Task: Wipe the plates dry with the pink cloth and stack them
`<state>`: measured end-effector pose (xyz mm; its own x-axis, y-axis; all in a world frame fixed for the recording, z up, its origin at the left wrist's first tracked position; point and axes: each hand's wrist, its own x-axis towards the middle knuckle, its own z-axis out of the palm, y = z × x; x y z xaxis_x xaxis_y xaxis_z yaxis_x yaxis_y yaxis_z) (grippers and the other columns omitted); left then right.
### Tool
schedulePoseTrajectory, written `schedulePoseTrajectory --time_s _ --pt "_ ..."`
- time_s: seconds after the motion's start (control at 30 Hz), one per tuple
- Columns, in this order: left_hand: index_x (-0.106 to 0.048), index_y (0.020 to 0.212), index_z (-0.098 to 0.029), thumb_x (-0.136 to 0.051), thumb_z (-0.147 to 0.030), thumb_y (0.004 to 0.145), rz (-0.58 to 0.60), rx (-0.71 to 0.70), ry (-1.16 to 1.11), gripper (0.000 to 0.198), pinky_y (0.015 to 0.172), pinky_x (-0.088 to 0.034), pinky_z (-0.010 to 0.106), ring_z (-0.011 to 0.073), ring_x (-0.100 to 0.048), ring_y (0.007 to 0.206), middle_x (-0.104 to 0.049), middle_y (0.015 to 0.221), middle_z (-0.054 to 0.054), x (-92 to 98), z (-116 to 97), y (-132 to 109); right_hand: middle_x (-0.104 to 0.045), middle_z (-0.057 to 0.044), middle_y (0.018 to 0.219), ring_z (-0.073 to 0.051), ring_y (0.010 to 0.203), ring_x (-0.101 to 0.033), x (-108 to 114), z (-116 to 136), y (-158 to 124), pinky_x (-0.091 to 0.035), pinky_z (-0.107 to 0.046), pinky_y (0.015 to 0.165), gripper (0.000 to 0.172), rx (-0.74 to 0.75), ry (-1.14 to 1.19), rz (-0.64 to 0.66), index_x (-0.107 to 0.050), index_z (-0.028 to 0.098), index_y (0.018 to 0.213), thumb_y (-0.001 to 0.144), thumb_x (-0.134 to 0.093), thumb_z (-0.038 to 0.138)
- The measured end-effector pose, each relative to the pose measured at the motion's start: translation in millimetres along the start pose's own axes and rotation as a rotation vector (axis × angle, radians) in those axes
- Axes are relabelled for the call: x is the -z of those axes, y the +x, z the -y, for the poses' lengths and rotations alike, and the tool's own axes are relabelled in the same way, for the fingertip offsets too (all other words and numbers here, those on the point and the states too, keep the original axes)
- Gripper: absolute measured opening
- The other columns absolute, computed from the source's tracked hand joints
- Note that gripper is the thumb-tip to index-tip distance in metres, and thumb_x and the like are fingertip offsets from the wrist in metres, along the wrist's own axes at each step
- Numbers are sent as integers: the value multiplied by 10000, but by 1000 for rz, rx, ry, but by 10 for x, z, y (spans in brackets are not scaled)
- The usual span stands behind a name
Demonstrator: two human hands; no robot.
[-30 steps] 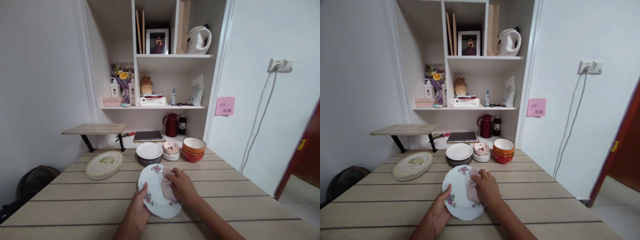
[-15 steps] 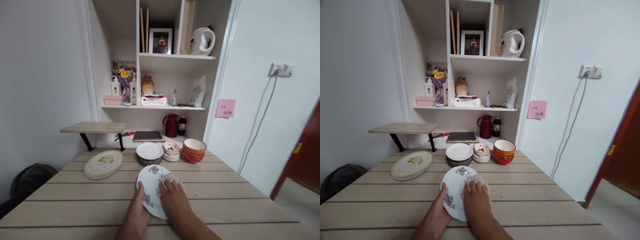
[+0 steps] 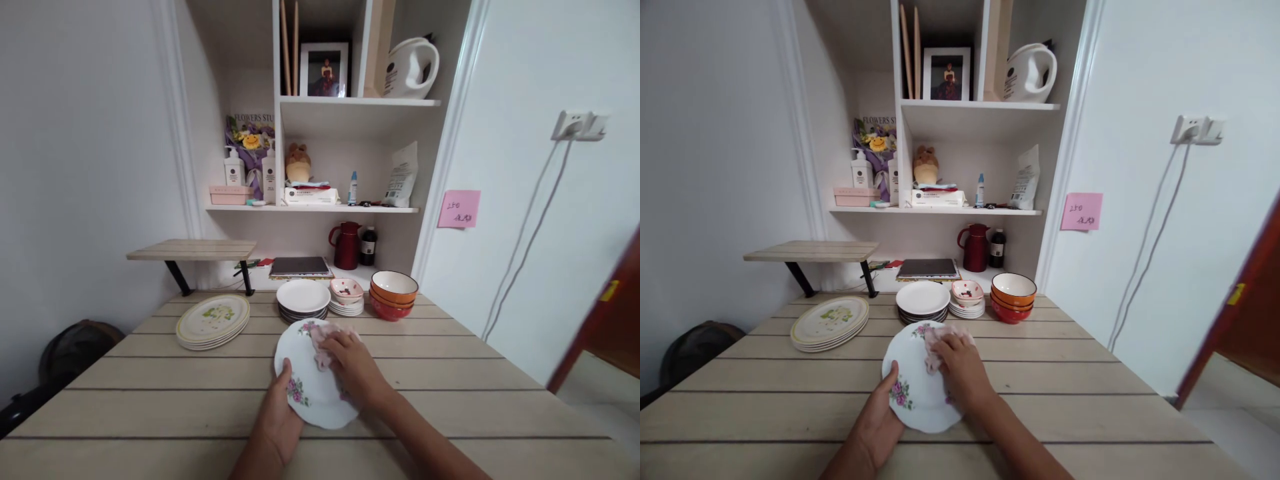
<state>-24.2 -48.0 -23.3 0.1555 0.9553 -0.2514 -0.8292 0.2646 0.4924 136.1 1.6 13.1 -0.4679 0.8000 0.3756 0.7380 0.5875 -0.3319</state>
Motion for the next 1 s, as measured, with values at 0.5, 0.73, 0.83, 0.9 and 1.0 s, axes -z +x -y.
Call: schedulePoseTrajectory --time_s 0.5,0.73,0.83,0.9,1.0 --pt "-528 1328 -131 -594 -369 873 -26 18 57 518 956 -478 447 288 -685 1006 -721 1091 156 -104 -25 -64 -557 -66 1320 -241 1203 -458 -54 242 148 -321 -408 1030 496 31 26 -63 -629 289 1205 788 -505 51" --pt "-498 1351 -90 -595 -408 868 26 50 24 586 981 -459 479 315 -665 1052 -703 1121 189 -75 -8 -41 -582 -89 1243 -260 1108 -518 23 83 -522 -397 -400 946 576 -97 -81 25 -580 306 1283 773 -482 56" --pt "-499 1350 -73 -585 -418 873 49 81 11 595 988 -457 465 318 -659 1064 -696 1132 198 -86 -28 -51 -587 -76 1236 -242 1121 -520 -88 321 -783 -377 -385 984 571 -71 -51 85 -573 337 1285 796 -467 63" --pt "-515 1338 -75 -585 -428 872 77 106 16 589 990 -457 451 315 -659 1064 -697 1130 197 -88 -38 -55 -569 -66 1272 -232 1156 -506 -172 469 -751 -359 -374 1010 594 -11 -1 98 -546 355 1312 800 -474 63" --pt "-535 1325 -98 -589 -441 868 110 118 40 573 984 -461 445 307 -664 1056 -704 1123 184 -84 -35 -55 -535 -72 1318 -237 1185 -481 -237 560 -423 -346 -383 1026 627 50 52 28 -493 346 1366 804 -489 68"
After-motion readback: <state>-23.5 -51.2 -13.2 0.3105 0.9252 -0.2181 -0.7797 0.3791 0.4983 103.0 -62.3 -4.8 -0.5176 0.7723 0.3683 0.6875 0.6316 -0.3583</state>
